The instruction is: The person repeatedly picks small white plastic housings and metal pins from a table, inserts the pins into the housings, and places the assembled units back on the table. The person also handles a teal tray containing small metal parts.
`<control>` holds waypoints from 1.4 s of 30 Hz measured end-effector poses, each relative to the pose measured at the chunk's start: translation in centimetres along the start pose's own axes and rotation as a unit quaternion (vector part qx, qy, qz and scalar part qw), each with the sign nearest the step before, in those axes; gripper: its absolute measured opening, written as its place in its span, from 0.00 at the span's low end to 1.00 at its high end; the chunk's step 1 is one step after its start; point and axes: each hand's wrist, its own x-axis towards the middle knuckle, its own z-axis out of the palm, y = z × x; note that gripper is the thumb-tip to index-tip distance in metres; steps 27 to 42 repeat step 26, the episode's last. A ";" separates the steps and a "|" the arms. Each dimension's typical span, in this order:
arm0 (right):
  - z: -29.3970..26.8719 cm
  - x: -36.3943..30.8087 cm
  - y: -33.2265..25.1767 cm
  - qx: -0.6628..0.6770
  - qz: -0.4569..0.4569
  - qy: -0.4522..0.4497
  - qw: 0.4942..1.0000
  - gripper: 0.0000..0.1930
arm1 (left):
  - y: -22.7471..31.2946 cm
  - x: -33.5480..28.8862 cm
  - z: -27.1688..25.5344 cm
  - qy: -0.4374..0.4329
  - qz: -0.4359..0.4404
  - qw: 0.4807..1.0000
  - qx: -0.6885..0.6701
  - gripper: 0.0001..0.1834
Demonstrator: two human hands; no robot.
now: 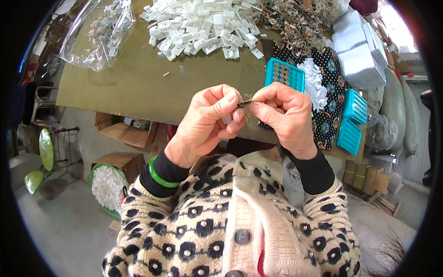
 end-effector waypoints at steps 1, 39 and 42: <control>0.0 0.2 0.1 0.053 0.022 -0.011 0.998 0.03 | 0.1 0.1 -0.2 -0.025 -0.016 0.999 -0.032 0.09; 1.2 0.4 0.9 -0.160 -0.320 0.003 0.934 0.11 | 0.7 -0.5 -1.1 -0.008 -0.027 0.999 0.033 0.09; 1.2 0.4 0.9 -0.160 -0.320 0.003 0.934 0.11 | 0.7 -0.5 -1.1 -0.008 -0.027 0.999 0.033 0.09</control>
